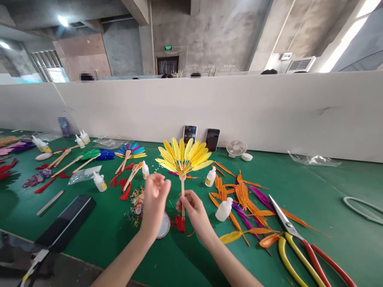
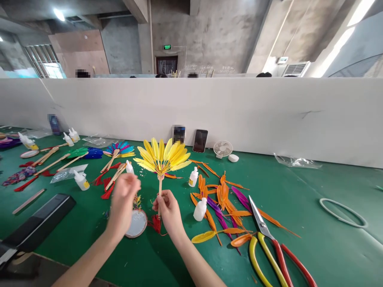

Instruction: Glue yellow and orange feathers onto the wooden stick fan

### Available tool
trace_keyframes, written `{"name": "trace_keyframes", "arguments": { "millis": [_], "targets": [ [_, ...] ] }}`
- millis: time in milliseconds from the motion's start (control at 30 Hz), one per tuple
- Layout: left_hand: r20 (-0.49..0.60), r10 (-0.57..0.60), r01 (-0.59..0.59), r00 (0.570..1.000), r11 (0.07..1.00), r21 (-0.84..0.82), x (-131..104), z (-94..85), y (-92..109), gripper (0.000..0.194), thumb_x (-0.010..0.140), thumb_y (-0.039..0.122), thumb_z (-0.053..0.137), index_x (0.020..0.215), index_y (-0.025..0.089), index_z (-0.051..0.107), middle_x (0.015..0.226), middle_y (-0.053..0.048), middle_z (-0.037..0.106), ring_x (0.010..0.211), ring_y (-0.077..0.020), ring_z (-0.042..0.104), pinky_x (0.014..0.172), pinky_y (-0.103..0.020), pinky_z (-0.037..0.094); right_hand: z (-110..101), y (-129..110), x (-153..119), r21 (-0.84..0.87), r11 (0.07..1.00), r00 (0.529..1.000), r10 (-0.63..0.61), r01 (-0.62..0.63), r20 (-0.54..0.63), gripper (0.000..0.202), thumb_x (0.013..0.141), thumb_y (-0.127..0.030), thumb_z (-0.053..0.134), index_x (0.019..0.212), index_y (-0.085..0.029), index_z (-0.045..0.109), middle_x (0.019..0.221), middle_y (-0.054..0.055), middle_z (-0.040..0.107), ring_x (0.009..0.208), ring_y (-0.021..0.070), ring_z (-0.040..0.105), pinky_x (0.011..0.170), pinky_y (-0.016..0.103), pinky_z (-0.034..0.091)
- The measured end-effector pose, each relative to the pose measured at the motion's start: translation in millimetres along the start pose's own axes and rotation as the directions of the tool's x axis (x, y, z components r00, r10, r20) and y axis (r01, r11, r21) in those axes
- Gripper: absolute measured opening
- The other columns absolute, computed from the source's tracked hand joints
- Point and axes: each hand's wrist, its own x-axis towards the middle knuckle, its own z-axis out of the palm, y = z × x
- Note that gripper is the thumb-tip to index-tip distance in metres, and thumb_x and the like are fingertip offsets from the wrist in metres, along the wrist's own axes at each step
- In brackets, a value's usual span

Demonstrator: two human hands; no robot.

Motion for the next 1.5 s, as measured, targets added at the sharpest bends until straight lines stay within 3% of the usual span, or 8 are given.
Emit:
{"name": "trace_keyframes", "arguments": {
  "millis": [167, 333, 667, 900, 1033, 1233, 1367, 1500],
  "targets": [
    [0.207, -0.17, 0.167, 0.964, 0.985, 0.029, 8.3, 16.3, -10.5, 0.038, 0.064, 0.034, 0.069, 0.096, 0.018, 0.056, 0.102, -0.01, 0.062, 0.101, -0.0212, 0.056, 0.086, -0.032, 0.041, 1.5, 2.2, 1.7, -0.001, 1.0, 0.999, -0.023, 0.023, 0.035, 0.039, 0.061, -0.057, 0.061, 0.069, -0.021, 0.049, 0.052, -0.003, 0.055, 0.048, 0.0141, 0.054, 0.054, 0.03, 0.048],
    [0.341, -0.173, 0.192, 0.924, 0.981, -0.023, 18.6, 23.3, -20.7, 0.034, 0.068, 0.044, 0.063, 0.086, 0.015, 0.061, 0.089, -0.011, 0.067, 0.089, -0.0214, 0.061, 0.081, -0.032, 0.044, 4.8, 6.5, -1.1, -0.012, 1.0, 0.996, -0.022, 0.023, 0.083, 0.037, 0.062, -0.055, 0.06, 0.07, -0.02, 0.051, 0.053, -0.002, 0.054, 0.05, 0.0138, 0.054, 0.055, 0.029, 0.048],
    [0.336, -0.177, 0.226, 0.925, 0.967, -0.114, 18.7, 15.1, -22.1, 0.037, 0.062, 0.045, 0.068, 0.079, 0.013, 0.064, 0.061, -0.001, 0.061, 0.057, -0.0111, 0.055, 0.058, -0.023, 0.042, 8.9, 13.4, -7.8, -0.116, 0.99, 0.98, -0.053, 0.076, 0.191, 0.029, 0.07, -0.05, 0.054, 0.071, -0.021, 0.05, 0.057, -0.001, 0.055, 0.053, 0.0149, 0.055, 0.053, 0.028, 0.047],
    [0.357, -0.125, 0.195, 0.926, 0.966, -0.17, 20.4, 11.4, -22.6, 0.032, 0.067, 0.043, 0.064, 0.075, 0.012, 0.061, 0.051, 0.005, 0.047, 0.045, -0.005, 0.039, 0.049, -0.021, 0.031, 0.0, 12.0, -4.0, -0.325, 0.924, 0.974, -0.224, 0.203, -0.028, 0.026, 0.074, -0.046, 0.048, 0.08, -0.021, 0.048, 0.077, 0.006, 0.061, 0.071, 0.019, 0.059, 0.062, 0.032, 0.049],
    [0.352, -0.155, 0.225, 0.923, 0.96, -0.167, 18.7, 11.5, -21.0, 0.032, 0.063, 0.042, 0.066, 0.072, 0.012, 0.06, 0.049, 0.006, 0.046, 0.043, -0.0045, 0.036, 0.048, -0.021, 0.029, -8.2, 0.0, -0.3, -0.458, 0.81, 0.89, -0.449, 0.366, -0.082, 0.017, 0.079, -0.037, 0.047, 0.078, -0.02, 0.049, 0.076, 0.005, 0.058, 0.072, 0.0185, 0.058, 0.065, 0.033, 0.049],
    [0.382, -0.203, 0.289, 0.901, 0.94, -0.181, 14.4, 14.2, -24.0, 0.033, 0.061, 0.043, 0.068, 0.07, 0.012, 0.06, 0.05, 0.005, 0.047, 0.044, -0.0049, 0.039, 0.048, -0.021, 0.03, -13.5, -16.1, 7.7, -0.687, 0.484, 0.711, -0.7, 0.542, 0.068, 0.013, 0.083, -0.023, 0.044, 0.082, -0.02, 0.056, 0.078, 0.006, 0.055, 0.073, 0.0183, 0.053, 0.063, 0.033, 0.047],
    [0.353, -0.22, 0.304, 0.909, 0.931, -0.204, 9.4, 16.9, -28.4, 0.034, 0.056, 0.041, 0.071, 0.055, 0.015, 0.051, 0.048, 0.005, 0.046, 0.045, -0.0058, 0.041, 0.047, -0.021, 0.032, -10.9, -16.1, 12.4, -0.782, 0.324, 0.671, -0.724, 0.533, 0.158, 0.019, 0.085, -0.025, 0.044, 0.091, -0.018, 0.061, 0.079, 0.007, 0.052, 0.075, 0.0207, 0.05, 0.065, 0.036, 0.046],
    [0.304, -0.242, 0.317, 0.922, 0.921, -0.228, 5.2, 18.6, -33.2, 0.034, 0.053, 0.039, 0.074, 0.058, 0.015, 0.051, 0.052, 0.005, 0.048, 0.049, -0.0067, 0.043, 0.05, -0.021, 0.034, -8.9, -11.0, 12.8, -0.804, 0.288, 0.671, -0.721, 0.521, 0.176, 0.023, 0.085, -0.027, 0.043, 0.098, -0.015, 0.059, 0.08, 0.008, 0.052, 0.075, 0.0212, 0.05, 0.065, 0.037, 0.046]
  ]
}}
